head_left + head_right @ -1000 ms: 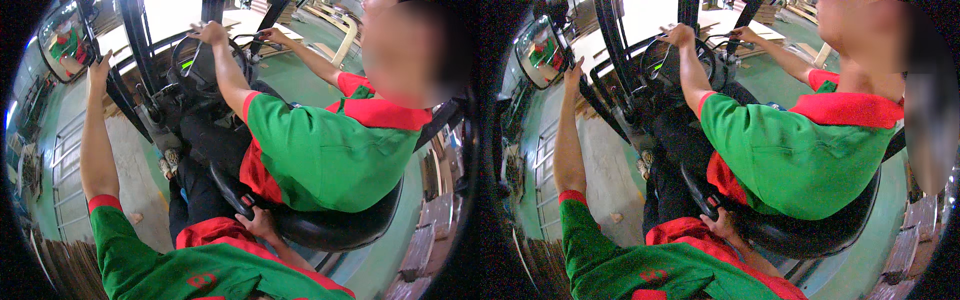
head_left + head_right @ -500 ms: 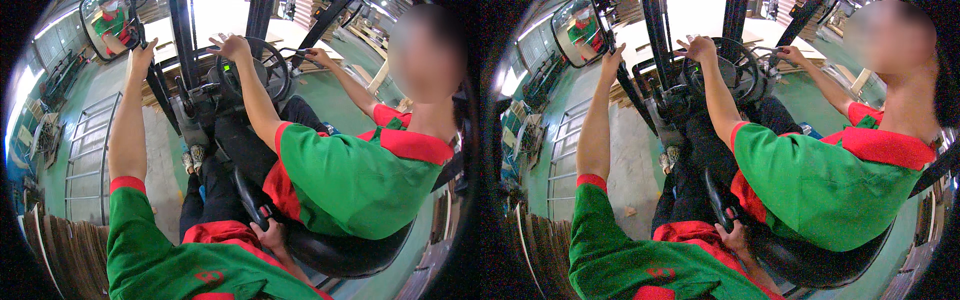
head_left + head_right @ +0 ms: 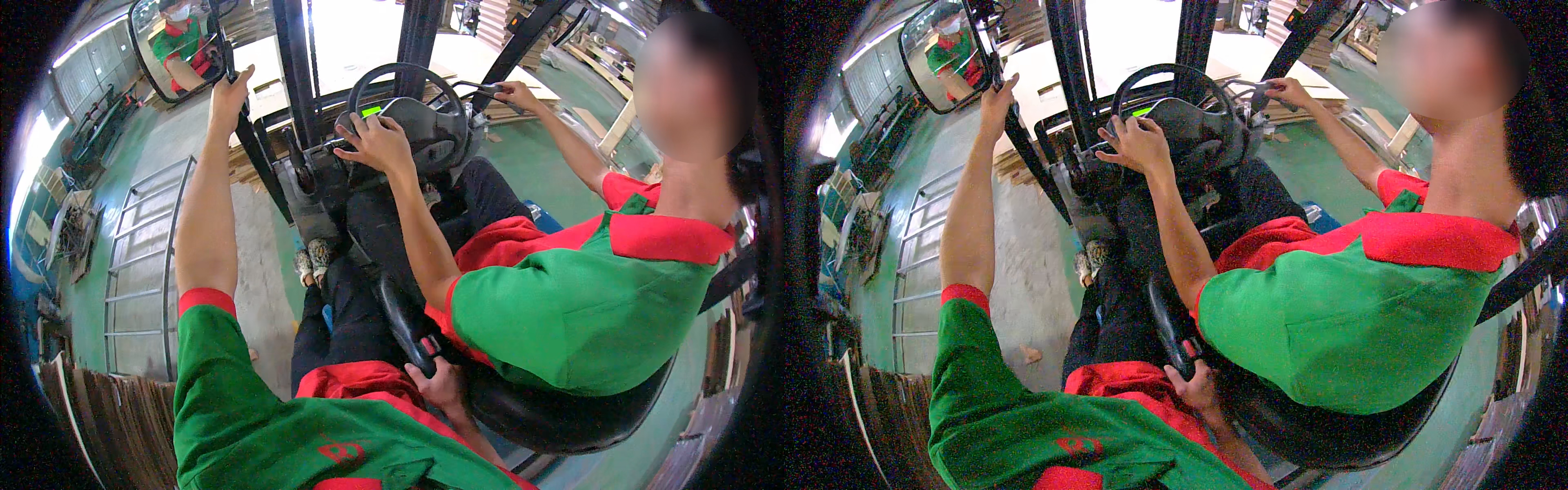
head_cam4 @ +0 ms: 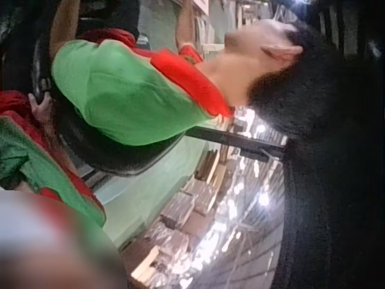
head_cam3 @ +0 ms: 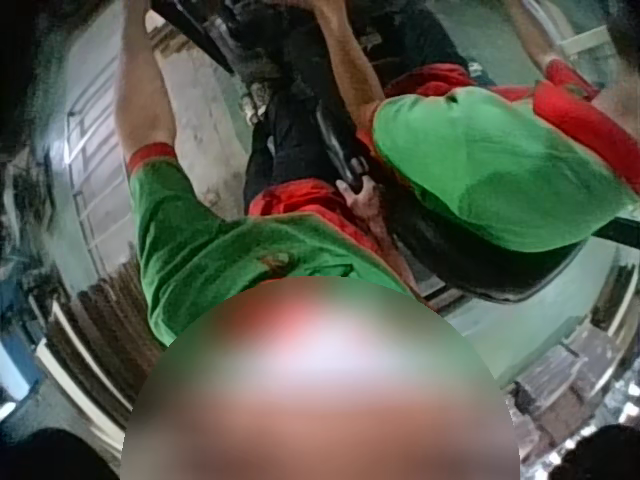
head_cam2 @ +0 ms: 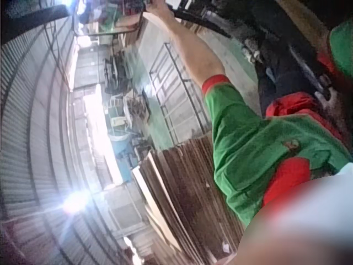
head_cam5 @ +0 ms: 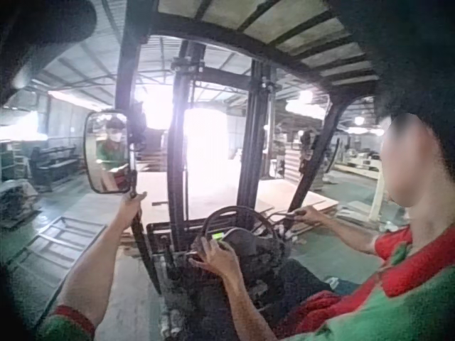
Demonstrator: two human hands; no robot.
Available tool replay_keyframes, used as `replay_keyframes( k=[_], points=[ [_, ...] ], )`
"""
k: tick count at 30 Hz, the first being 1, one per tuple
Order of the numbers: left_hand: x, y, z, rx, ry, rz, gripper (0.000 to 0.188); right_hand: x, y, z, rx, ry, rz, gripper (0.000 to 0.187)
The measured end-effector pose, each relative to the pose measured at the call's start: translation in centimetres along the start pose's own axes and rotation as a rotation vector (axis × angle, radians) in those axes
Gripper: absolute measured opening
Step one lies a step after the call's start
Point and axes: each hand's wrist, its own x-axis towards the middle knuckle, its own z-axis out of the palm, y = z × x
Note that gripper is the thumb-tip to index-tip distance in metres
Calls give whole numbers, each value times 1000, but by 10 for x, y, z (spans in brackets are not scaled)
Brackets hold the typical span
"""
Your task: The person walks through a warehouse, operates a pallet jack to move a stack of wood panels, then drives a forklift to transport the stack. After parking the forklift, the person and a coworker manually lift and stack individual wood panels onto a pile.
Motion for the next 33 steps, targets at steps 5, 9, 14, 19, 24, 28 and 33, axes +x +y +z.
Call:
replay_keyframes(
  k=[5, 9, 14, 19, 24, 28, 33],
  points=[
    [5, 1, 6, 18, 5, -22, 36, 10, -5, 3, 11, -4, 42, 55],
    [6, -2, 2, 9, 4, 40, 37, 13, -5, 12, 56, 46, -34, 53],
    [15, -6, 1, 19, -17, 31, 37, 20, -4, 18, 43, 1, 40, 54],
    [19, -6, -1, -46, -19, 48, 37, 21, -8, 15, -1, -25, 72, 53],
    [13, 0, -2, -7, -52, 143, 39, 16, -12, 10, 50, 12, -31, 54],
    [15, 3, 3, 15, -9, 78, 37, 18, -14, 6, -23, -37, 25, 62],
    [18, -5, 4, -129, -52, 96, 36, 23, -8, 12, 62, -40, 9, 61]
  ],
)
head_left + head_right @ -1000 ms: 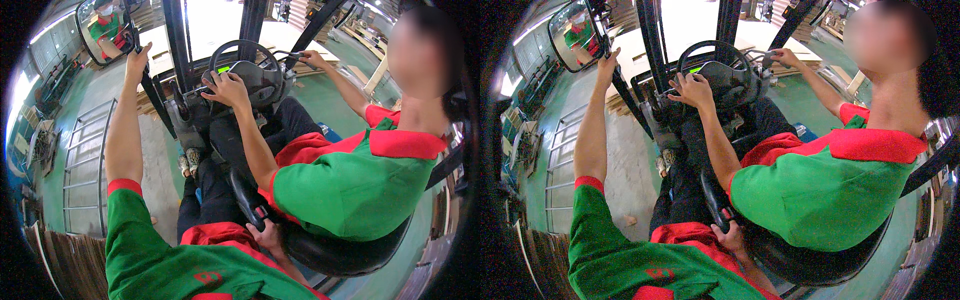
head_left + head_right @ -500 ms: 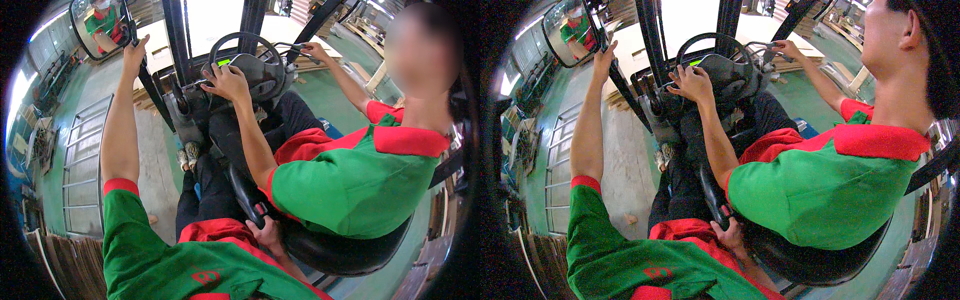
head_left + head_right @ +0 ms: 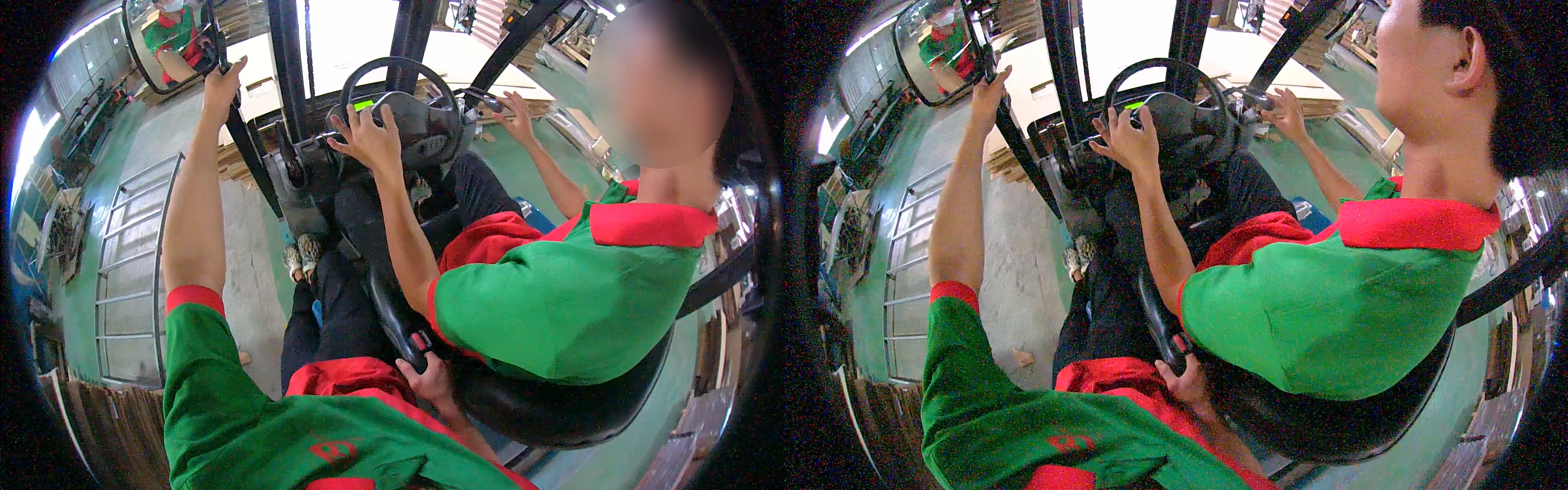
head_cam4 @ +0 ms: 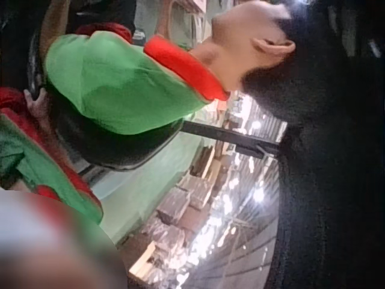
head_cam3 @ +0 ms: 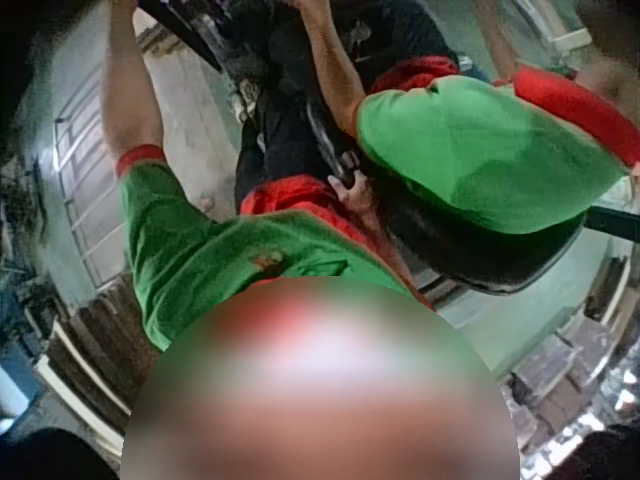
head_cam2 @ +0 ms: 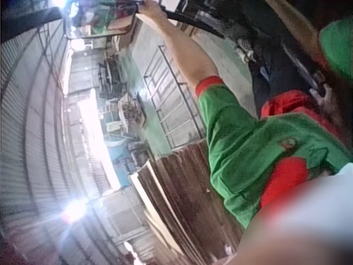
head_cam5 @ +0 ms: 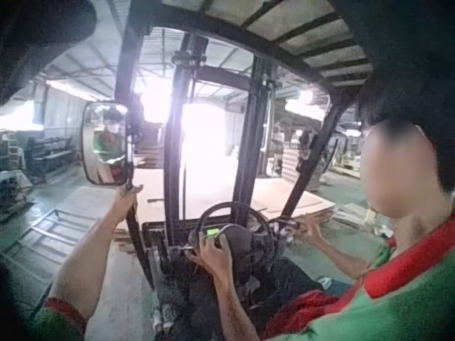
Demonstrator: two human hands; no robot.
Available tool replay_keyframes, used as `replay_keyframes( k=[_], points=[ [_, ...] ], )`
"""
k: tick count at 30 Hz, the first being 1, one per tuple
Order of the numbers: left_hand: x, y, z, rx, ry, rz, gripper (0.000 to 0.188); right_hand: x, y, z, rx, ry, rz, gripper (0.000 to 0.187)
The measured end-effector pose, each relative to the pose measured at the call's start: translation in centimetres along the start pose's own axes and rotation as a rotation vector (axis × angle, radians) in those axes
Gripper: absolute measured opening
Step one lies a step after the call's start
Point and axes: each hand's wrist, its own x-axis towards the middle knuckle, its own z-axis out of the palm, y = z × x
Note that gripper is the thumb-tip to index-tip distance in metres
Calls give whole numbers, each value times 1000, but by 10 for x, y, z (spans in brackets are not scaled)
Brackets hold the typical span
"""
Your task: The person walks through a warehouse, operates a pallet jack to move a stack of wood panels, then drives a forklift to transport the stack. After parking the forklift, the person and a coworker manually lift and stack individual wood panels onto a pile.
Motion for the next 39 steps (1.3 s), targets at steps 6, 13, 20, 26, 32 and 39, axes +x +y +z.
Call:
replay_keyframes(
  k=[6, 13, 20, 26, 32, 39],
  points=[
    [3, -8, 4, 98, 36, 37, 38, 3, 9, 4, 23, -19, 31, 60],
    [3, -1, 23, 165, 53, 109, 36, 8, 3, -19, -94, 96, -89, 52],
    [-23, 33, 23, 68, 35, 16, 30, 9, 0, -16, -92, 80, -67, 49],
    [-23, 28, 26, -12, 32, 16, 29, 13, 16, -11, -101, 1, -38, 64],
    [-11, 7, 23, 66, 76, 127, 39, 16, 30, -1, -158, 184, -156, 50],
    [-7, -7, 46, 75, 247, 429, 42, 15, 44, 7, -460, 357, 32, 48]
  ],
)
